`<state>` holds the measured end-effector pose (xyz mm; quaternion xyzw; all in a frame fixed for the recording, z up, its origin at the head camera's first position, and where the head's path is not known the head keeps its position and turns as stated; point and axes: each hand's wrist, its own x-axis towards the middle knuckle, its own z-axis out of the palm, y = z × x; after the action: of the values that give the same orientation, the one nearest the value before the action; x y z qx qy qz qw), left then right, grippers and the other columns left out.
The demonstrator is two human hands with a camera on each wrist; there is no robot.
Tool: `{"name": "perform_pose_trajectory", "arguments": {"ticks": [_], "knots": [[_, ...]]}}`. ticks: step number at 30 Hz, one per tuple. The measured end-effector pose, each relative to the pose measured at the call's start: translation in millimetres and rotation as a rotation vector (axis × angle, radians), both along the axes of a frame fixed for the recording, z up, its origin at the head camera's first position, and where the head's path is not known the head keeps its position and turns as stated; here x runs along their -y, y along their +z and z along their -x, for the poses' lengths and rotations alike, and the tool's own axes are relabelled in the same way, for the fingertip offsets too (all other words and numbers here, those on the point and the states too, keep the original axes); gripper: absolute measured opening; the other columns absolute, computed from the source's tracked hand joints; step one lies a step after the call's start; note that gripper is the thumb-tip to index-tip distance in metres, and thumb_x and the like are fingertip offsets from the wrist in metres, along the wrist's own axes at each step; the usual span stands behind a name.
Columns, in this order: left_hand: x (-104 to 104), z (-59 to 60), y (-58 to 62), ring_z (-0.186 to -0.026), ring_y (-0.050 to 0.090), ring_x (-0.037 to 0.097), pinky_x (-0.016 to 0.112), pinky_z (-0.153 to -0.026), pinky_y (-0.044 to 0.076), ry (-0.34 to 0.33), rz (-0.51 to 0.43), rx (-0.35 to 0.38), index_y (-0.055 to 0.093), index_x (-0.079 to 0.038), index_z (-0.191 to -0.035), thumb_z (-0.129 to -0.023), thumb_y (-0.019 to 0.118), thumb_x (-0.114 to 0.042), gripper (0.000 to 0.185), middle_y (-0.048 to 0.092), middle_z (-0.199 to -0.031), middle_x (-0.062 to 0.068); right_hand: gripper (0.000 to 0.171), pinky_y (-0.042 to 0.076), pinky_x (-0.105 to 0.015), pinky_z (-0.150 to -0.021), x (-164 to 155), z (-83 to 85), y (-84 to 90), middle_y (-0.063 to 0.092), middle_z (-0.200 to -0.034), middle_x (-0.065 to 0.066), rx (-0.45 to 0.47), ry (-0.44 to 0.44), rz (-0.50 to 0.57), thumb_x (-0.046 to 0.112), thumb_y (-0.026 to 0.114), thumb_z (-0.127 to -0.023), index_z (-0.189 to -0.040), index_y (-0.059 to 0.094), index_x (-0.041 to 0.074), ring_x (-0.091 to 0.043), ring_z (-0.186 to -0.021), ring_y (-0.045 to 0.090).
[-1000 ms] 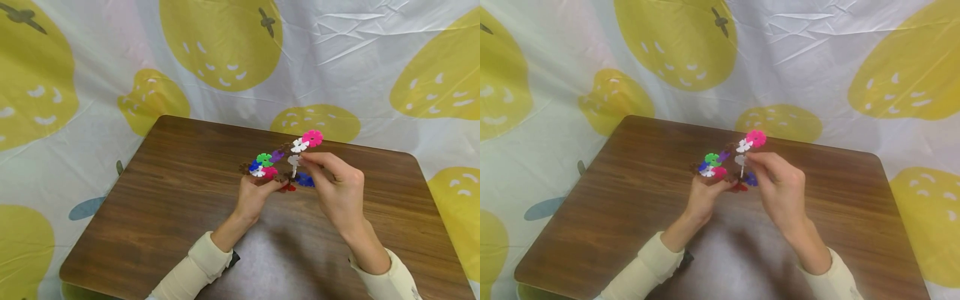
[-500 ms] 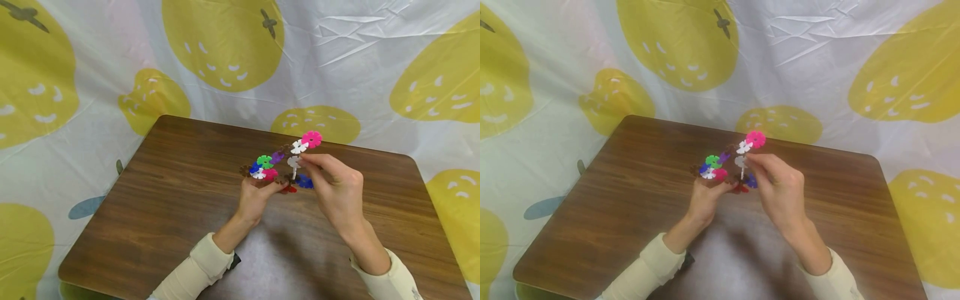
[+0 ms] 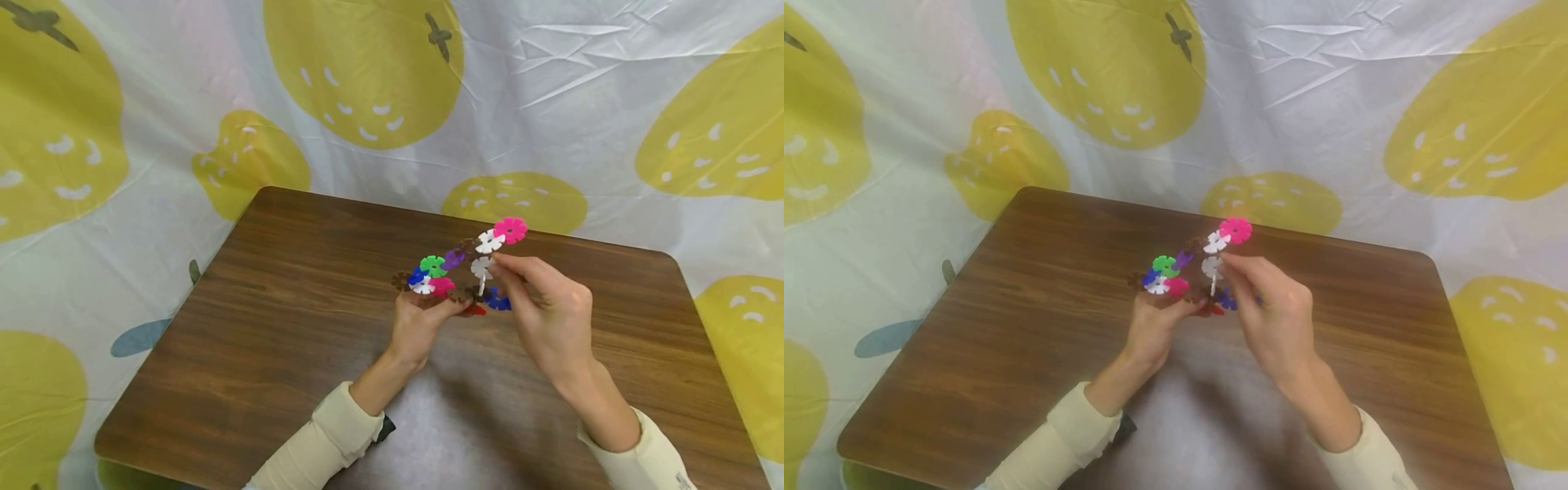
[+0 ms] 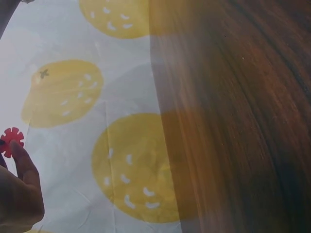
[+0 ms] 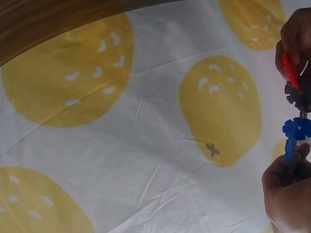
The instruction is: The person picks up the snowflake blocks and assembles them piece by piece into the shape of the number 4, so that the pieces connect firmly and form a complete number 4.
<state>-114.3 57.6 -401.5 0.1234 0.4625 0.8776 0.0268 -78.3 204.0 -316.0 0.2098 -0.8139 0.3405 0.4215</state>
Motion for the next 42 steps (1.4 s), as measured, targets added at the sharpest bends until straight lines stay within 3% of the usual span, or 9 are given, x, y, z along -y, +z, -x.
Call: {"name": "perform_pose_trajectory", "arguments": {"ticks": [5, 9, 12, 19, 24, 27, 33, 38, 42], "knots": [[0.3, 0.7, 1.2, -0.089, 0.074, 0.008, 0.028, -0.081, 0.063, -0.02, 0.008, -0.016, 0.068, -0.003, -0.118, -0.085, 0.068, 0.013, 0.037, 0.078, -0.096, -0.009, 0.017, 0.047, -0.004, -0.076, -1.9, -1.4, -0.6, 0.08, -0.091, -0.008, -0.002, 0.006, -0.012, -0.007, 0.078, -0.085, -0.099, 0.08, 0.002, 0.004, -0.08, 0.065], [2.6, 2.0, 0.8, -0.089, 0.074, 0.009, 0.028, -0.08, 0.063, -0.011, 0.033, 0.012, 0.068, 0.0, -0.119, -0.085, 0.07, 0.013, 0.037, 0.078, -0.095, -0.009, 0.019, 0.048, -0.004, -0.078, -4.1, -3.5, -2.3, 0.08, -0.092, -0.008, 0.02, 0.01, -0.002, -0.008, 0.079, -0.083, -0.099, 0.079, 0.002, 0.007, -0.085, 0.066], [4.5, 1.3, 1.8, -0.085, 0.075, 0.009, 0.028, -0.077, 0.064, -0.017, 0.049, 0.029, 0.068, -0.001, -0.117, -0.085, 0.071, 0.012, 0.035, 0.078, -0.094, -0.008, 0.023, 0.049, -0.004, -0.076, -6.2, -4.8, -3.2, 0.079, -0.094, -0.008, 0.049, 0.036, 0.03, -0.01, 0.079, -0.082, -0.101, 0.079, 0.003, 0.01, -0.085, 0.064], [5.9, 1.3, 3.9, -0.076, 0.075, 0.009, 0.028, -0.074, 0.064, -0.059, 0.066, 0.004, 0.063, 0.009, -0.117, -0.086, 0.069, 0.012, 0.032, 0.077, -0.089, -0.009, 0.023, 0.05, -0.005, -0.072, -10.4, -5.9, -2.2, 0.079, -0.095, -0.009, 0.115, 0.056, 0.093, -0.01, 0.078, -0.084, -0.103, 0.079, 0.002, 0.01, -0.081, 0.064], [5.5, 1.5, 4.8, -0.076, 0.075, 0.009, 0.029, -0.073, 0.064, -0.054, 0.081, 0.03, 0.068, 0.004, -0.111, -0.084, 0.07, 0.013, 0.028, 0.077, -0.087, -0.008, 0.008, 0.046, -0.009, -0.058, -17.3, -7.0, 1.7, 0.075, -0.082, 0.002, 0.182, 0.021, 0.228, -0.002, 0.073, -0.092, -0.098, 0.078, 0.0, 0.003, -0.07, 0.065], [4.9, 1.8, 4.7, -0.078, 0.075, 0.009, 0.029, -0.073, 0.064, -0.042, 0.096, 0.04, 0.071, 0.002, -0.107, -0.083, 0.071, 0.012, 0.026, 0.077, -0.087, -0.009, 0.008, 0.046, -0.011, -0.056, -21.9, -5.3, 5.6, 0.072, -0.079, 0.011, 0.206, 0.01, 0.324, 0.003, 0.071, -0.095, -0.1, 0.077, 0.0, -0.001, -0.068, 0.066], [3.4, 2.1, 0.2, -0.077, 0.075, 0.009, 0.028, -0.07, 0.063, -0.046, 0.119, 0.052, 0.069, 0.011, -0.107, -0.083, 0.071, 0.011, 0.024, 0.077, -0.086, -0.008, 0.018, 0.053, -0.012, -0.066, -27.9, 3.6, 10.9, 0.075, -0.086, 0.014, 0.283, 0.035, 0.403, 0.006, 0.071, -0.096, -0.113, 0.076, 0.0, -0.004, -0.074, 0.07], [1.6, 0.1, -6.7, -0.072, 0.073, 0.008, 0.026, -0.066, 0.062, -0.066, 0.162, 0.067, 0.068, 0.016, -0.104, -0.084, 0.072, 0.009, 0.021, 0.076, -0.081, -0.008, 0.018, 0.057, -0.015, -0.073, -34.1, 9.7, 8.2, 0.075, -0.082, 0.011, 0.354, 0.07, 0.447, 0.004, 0.072, -0.095, -0.111, 0.075, -0.005, -0.007, -0.073, 0.07], [-0.7, -0.8, -11.3, -0.07, 0.074, 0.009, 0.025, -0.064, 0.062, -0.078, 0.187, 0.082, 0.067, 0.018, -0.103, -0.085, 0.072, 0.007, 0.021, 0.076, -0.081, -0.007, 0.017, 0.057, -0.015, -0.072, -37.7, 12.4, 2.4, 0.073, -0.077, 0.009, 0.399, 0.068, 0.433, 0.004, 0.074, -0.094, -0.108, 0.075, -0.003, -0.006, -0.072, 0.069]]}}
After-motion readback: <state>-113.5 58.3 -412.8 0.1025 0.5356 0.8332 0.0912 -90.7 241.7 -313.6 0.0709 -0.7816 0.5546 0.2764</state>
